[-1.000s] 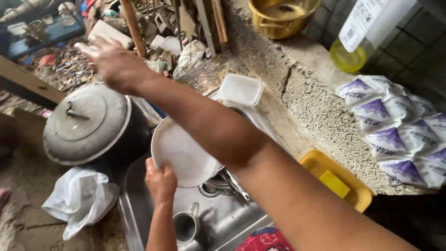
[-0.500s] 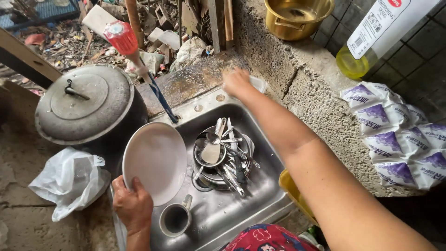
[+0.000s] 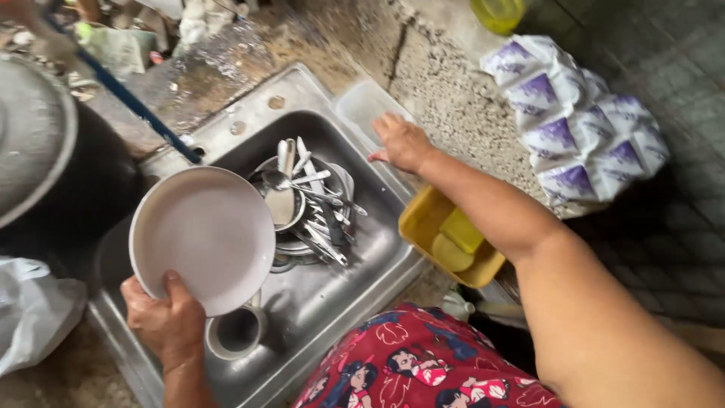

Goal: The person washes a plate and various utensils in a sink using a sponge and running water. They scrub the items with soap and rinse them under the tap, placing the cleaned items into the sink basin.

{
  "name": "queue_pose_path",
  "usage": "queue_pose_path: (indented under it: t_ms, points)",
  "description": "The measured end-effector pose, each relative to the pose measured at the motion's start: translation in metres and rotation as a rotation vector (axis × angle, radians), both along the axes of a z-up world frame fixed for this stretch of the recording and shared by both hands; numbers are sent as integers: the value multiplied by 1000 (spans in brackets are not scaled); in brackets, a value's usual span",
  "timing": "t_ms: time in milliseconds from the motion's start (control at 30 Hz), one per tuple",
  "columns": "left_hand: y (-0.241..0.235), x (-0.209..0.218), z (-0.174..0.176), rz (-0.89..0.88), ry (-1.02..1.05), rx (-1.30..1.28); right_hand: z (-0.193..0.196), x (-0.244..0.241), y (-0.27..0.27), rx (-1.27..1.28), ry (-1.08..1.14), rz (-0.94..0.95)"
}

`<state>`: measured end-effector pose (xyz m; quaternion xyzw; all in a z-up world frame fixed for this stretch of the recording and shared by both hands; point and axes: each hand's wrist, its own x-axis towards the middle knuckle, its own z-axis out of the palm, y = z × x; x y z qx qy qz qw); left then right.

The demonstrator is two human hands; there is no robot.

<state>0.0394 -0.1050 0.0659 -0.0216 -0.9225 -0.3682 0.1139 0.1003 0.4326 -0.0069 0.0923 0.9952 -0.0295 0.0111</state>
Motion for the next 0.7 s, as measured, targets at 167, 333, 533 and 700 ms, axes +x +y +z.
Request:
queue_pose_path:
  t_ms: [167,333,533,700]
  points:
    - [-5,-2,-4,-43,65,7,156,102,-75,-92,-413,-287]
    - [7,6,14,-102,98,127,141,183,-89,-147,-963,-320]
    - [13,9,22,-132,82,205,113,205,-83,-334,-506,-337]
    - [12,-7,-16,-37,-21,413,41,179,-93,-286,-302,-234]
